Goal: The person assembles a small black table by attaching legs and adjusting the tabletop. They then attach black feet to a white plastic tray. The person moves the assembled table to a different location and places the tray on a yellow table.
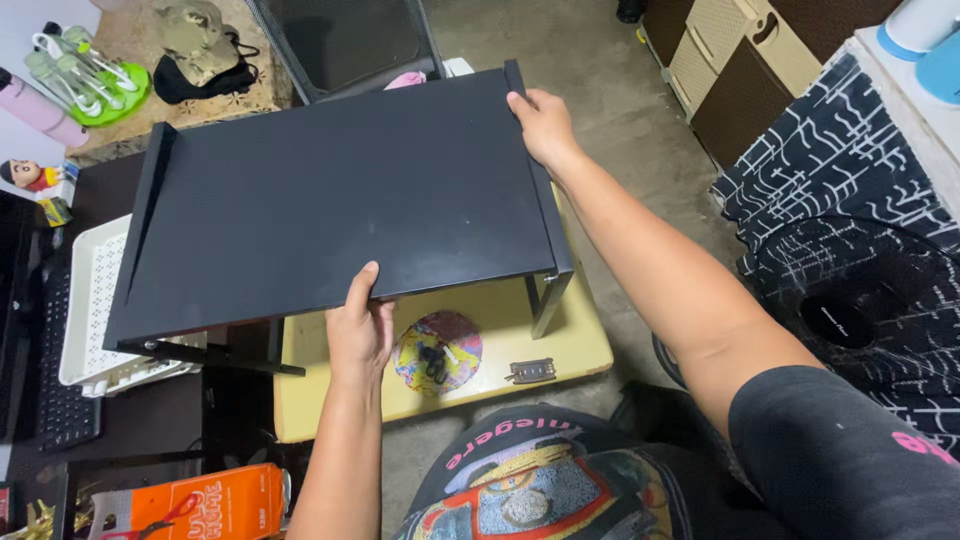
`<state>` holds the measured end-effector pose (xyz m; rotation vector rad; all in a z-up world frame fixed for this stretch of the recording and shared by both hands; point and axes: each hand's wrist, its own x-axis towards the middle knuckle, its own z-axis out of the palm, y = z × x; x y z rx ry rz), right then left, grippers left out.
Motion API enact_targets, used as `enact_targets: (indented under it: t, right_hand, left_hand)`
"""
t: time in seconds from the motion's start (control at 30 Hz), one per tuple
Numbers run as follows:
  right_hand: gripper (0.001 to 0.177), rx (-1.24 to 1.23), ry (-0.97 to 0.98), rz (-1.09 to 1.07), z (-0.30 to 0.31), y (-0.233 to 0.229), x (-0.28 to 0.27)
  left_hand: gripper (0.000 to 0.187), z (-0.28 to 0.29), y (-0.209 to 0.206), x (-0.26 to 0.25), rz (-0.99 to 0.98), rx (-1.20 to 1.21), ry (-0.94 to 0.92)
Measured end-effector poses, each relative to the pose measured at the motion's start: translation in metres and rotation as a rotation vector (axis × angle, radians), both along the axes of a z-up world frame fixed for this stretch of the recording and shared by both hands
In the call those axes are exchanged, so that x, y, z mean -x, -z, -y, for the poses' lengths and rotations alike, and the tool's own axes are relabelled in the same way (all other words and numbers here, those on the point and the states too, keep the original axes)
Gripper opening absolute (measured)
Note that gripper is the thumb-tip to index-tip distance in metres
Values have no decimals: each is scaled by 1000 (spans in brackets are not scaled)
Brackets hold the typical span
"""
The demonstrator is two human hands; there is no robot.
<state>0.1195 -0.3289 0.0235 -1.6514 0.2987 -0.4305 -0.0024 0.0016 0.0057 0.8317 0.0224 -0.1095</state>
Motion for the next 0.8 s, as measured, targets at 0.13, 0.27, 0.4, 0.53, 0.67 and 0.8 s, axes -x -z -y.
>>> enact_targets:
  t: [0.13,0.27,0.4,0.53,0.67,0.8]
  right_hand:
    - [33,62,41,30,-2,-2,-2]
    - [38,193,65,-50,0,-1,-4]
    - [40,215,99,-125,1,-5,-3]
    - [40,217,123,-181,3,-4,0]
    - [41,239,154,-98,9,6,-5]
    - [42,328,161,-136,13,17,-15]
  left_hand:
    - [25,1,2,9,-50,-42,-40]
    - [26,-1,13,14,-29,-26,-24]
    - [36,1,23,14,-11,-3,-7]
    - [37,2,25,17,-33,16,-6]
    - [36,1,14,13,8,-74,2]
    - [36,0,5,11,117,-182,-16]
